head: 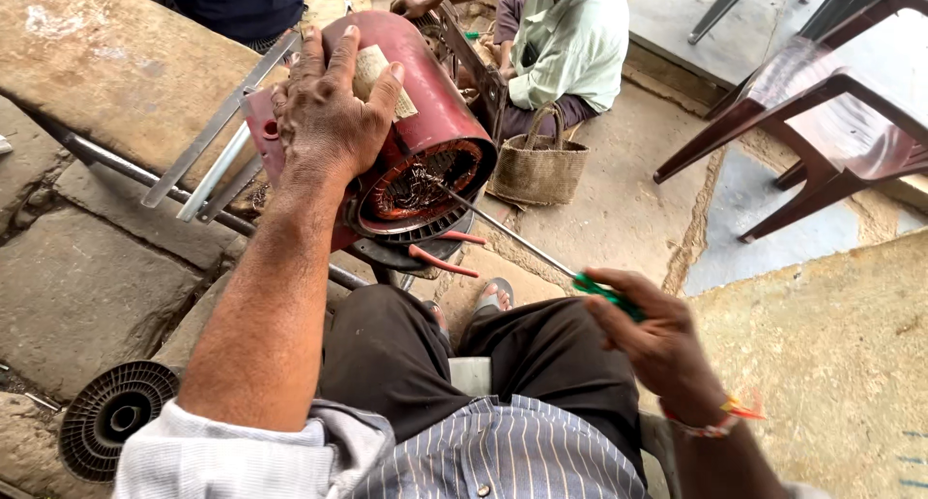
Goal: The person uses a screwdriver and pliers to manipulate the copper windings inside a red electric motor stator. They repeatedly probe and adjust the internal coils while seated on the ground in a workshop setting.
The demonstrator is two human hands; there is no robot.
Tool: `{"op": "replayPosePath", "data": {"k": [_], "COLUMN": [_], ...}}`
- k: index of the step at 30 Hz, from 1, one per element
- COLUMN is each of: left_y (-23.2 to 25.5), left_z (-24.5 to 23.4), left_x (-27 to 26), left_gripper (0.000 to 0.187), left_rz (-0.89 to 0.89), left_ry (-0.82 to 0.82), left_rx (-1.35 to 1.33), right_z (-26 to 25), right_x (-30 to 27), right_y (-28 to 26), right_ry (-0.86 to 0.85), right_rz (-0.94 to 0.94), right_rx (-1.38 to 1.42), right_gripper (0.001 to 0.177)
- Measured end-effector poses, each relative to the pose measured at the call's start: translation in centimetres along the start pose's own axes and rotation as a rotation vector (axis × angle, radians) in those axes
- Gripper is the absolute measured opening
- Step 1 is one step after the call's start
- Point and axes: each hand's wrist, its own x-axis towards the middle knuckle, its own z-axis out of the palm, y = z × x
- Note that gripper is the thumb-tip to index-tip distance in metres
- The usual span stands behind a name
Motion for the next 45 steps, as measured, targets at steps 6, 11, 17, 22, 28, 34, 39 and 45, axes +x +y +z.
{"op": "replayPosePath", "data": {"k": [6, 11, 17, 22, 28, 34, 39, 45], "left_y": [-0.2, 3.0, 6.3, 4.2, 2.9, 2.2, 0.1, 1.5], "left_z": [-0.2, 0.0, -0.2, -3.3, -6.3, -1.2, 3.4, 2.6], "left_x": [-1.7, -12.2, -20.5, -17.3, -8.2, 1.0, 3.7, 3.7], "left_gripper": [0.067, 0.071, 0.041, 0.037, 0.045, 0.027, 0.029, 0.039], "left_rz": [0.22, 0.913, 0.695, 0.543, 0.567, 0.584, 0.342, 0.061], "left_ry": [0.169, 0.277, -0.372, -0.084, 0.146, 0.211, 0.157, -0.059], "left_rx": [-0.128, -0.293, -0.506, -0.271, 0.187, 0.176, -0.024, -0.048], "right_z": [-4.4, -4.2, 0.8, 4.4, 11.8, 15.0, 14.7, 16.6], "right_x": [-4.2, -4.1, -0.9, 5.2, 10.6, 11.6, 12.3, 14.2], "right_y": [-1.6, -5.7, -7.2, -3.8, 3.1, 7.8, 10.7, 12.7], "right_ry": [0.132, -0.017, -0.445, -0.336, -0.198, -0.054, -0.304, -0.317], "right_rz": [-0.006, -0.1, -0.407, -0.095, -0.243, -0.45, -0.32, -0.367], "right_rx": [0.064, -0.045, 0.05, 0.149, -0.656, -0.841, -1.026, -1.097], "right_gripper": [0.034, 0.045, 0.051, 0.079, 0.088, 0.079, 0.075, 0.056]}}
